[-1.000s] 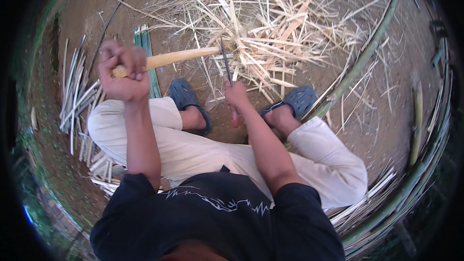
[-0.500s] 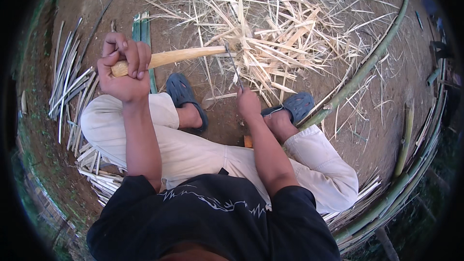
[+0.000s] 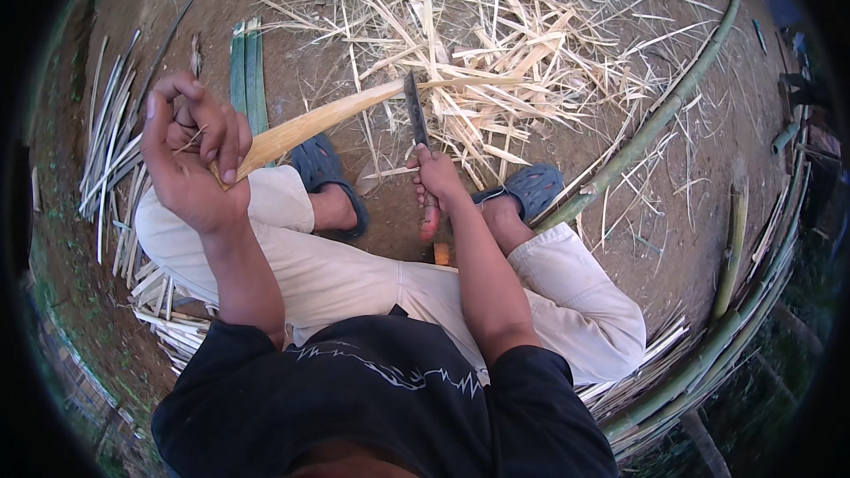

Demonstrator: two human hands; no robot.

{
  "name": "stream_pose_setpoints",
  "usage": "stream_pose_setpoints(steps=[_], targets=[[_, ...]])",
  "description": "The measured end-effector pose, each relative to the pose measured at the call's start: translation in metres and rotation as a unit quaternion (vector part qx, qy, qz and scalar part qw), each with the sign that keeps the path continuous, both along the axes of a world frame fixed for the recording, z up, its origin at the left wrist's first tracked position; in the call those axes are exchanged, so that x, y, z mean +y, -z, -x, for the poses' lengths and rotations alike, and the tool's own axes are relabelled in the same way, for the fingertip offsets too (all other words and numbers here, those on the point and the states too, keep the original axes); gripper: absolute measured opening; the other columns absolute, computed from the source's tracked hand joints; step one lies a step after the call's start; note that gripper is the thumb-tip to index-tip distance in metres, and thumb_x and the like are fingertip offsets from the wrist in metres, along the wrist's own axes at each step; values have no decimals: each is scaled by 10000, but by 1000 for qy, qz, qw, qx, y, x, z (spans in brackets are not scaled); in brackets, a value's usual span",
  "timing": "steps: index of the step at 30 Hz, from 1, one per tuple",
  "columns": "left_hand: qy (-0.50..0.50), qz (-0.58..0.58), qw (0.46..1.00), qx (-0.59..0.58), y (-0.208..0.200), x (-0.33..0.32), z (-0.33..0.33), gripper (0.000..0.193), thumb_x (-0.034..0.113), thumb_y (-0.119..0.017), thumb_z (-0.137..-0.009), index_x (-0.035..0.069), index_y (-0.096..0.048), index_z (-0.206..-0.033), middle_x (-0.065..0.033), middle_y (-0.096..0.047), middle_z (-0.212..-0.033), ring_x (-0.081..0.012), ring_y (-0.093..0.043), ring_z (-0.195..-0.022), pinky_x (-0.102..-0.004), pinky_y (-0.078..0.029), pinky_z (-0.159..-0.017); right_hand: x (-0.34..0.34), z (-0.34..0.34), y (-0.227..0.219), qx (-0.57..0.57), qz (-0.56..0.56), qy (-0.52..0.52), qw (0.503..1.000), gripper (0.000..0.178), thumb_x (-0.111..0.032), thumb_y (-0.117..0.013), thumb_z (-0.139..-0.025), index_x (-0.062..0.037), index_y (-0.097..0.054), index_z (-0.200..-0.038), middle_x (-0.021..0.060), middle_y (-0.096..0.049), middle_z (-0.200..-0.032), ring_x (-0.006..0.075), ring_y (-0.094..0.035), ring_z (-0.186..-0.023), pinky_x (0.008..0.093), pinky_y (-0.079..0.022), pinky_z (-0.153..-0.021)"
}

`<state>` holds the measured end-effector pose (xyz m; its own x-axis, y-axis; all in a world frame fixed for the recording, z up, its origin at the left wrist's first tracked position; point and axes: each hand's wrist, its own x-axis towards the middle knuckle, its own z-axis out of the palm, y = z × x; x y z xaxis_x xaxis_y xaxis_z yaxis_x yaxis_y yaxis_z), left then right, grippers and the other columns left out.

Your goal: The person sits on the ground and uses a large curved blade to shave the outer green layer off long bamboo strips. They hold the bamboo with one hand and repeatedly draw the blade along its length to remove the skin, creating thin shavings that accumulate on the ground.

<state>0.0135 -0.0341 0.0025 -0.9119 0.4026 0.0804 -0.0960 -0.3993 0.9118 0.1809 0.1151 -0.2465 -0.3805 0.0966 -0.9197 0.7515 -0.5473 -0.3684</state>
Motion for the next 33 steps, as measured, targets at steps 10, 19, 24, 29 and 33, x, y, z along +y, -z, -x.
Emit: stream_pose_setpoints(steps=[10,19,24,29,33], targets=[[-132,167,975,61,1,10,12,271,287,-482,-1009,40,-534,-911,4,-412,-610,-56,-377,-504,-198,-290,-454,-35,-9,38,-38,-429,-199,880,453,-352,-443,-972,46,-645,-897,327,-624,-851,485,-613,-873,545,-471,-799],[-193,345,910,126,2,0,19,575,534,-265,-1010,33,-541,-1073,-12,-476,-839,-103,-443,-742,-243,-374,-655,-38,11,-42,114,-445,-209,863,421,-354,-472,-971,24,-602,-841,292,-603,-730,468,-610,-748,525,-470,-672],[-276,409,822,283,11,-4,16,752,655,-135,-960,33,-485,-1198,-46,-501,-1014,-139,-443,-927,-296,-349,-808,-52,23,-145,311,-463,-244,794,357,-366,-545,-943,-22,-547,-847,197,-601,-667,404,-604,-593,495,-478,-544],[-338,353,803,342,13,4,7,798,670,-88,-941,21,-304,-1353,-133,-402,-1324,-248,-376,-1240,-400,-283,-1031,-62,23,-181,395,-509,-213,735,313,-360,-572,-926,-61,-544,-836,164,-593,-663,350,-617,-561,429,-492,-481],[-333,348,785,390,13,4,5,845,685,-73,-924,5,-239,-1397,-150,-255,-1454,-289,-221,-1380,-459,-166,-1124,-57,17,-138,345,-485,-233,770,267,-305,-569,-933,-45,-572,-871,171,-595,-678,367,-610,-592,444,-482,-532]])
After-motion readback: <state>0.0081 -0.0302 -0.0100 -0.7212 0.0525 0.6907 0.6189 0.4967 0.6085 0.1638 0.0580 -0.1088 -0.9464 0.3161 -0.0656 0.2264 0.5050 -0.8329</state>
